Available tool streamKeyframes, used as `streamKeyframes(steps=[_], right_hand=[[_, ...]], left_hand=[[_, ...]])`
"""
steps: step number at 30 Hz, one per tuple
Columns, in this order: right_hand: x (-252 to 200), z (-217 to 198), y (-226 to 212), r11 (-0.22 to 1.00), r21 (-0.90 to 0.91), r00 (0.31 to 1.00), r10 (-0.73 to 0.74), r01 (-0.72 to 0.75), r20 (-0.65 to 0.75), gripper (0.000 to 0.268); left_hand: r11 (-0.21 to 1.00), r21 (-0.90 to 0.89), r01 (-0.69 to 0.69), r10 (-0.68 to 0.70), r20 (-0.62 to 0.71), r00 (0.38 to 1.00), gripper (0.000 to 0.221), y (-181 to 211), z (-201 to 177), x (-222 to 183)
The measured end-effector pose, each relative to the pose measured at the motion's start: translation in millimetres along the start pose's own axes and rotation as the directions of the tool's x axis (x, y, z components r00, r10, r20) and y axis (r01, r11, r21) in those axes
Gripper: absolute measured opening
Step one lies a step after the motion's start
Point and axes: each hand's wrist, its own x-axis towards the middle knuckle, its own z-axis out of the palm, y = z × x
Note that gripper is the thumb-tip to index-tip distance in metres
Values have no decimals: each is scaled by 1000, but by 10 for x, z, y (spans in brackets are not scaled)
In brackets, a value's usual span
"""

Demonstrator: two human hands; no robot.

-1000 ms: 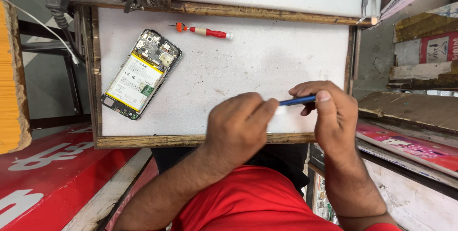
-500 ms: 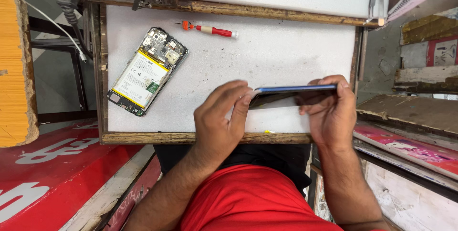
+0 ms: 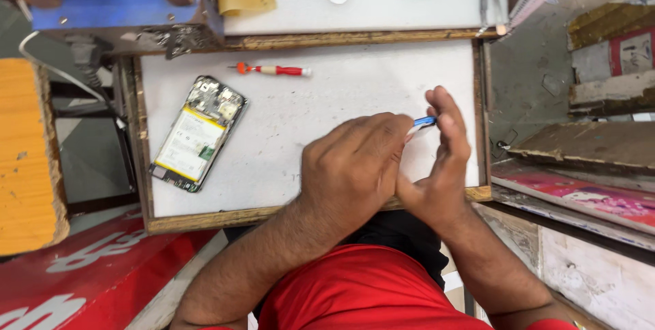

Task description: The person disassembles a smartphone by removing the back cover and internal components. They then wipe the back of a blue smartphone with a white cloth and inspect the screen. The person handles multiple phone parts and tools on a cluttered workbench.

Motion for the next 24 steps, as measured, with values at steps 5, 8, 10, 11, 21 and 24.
streamKeyframes(steps=[5,8,10,11,21,24], right_hand=[[14,-11,-25,994,-109,999,-14,8,-53,89],[-3,-67,-19,994,-108,999,-28,24,-40,84],[-29,-70,-24,995,-91,997,-39,34,-61,83],[-41,-62,-25,995,-89,995,-46,38,-86,83],[-138,14,-89,995,-104,974,-15,-8,-224,85],[-157,-47,-127,995,-69,980,62,-76,-191,83]], left_hand=[[995,-102,15,-15,1,1000,21,85,56,-57],[984,-179,22,-22,4,1000,21,73,70,-147],[975,-223,21,-20,8,1000,19,57,89,-211],[971,-241,14,-12,9,1000,18,45,101,-239],[960,-277,-38,48,30,998,17,19,215,-345],[954,-297,-31,46,45,998,19,51,232,-337]])
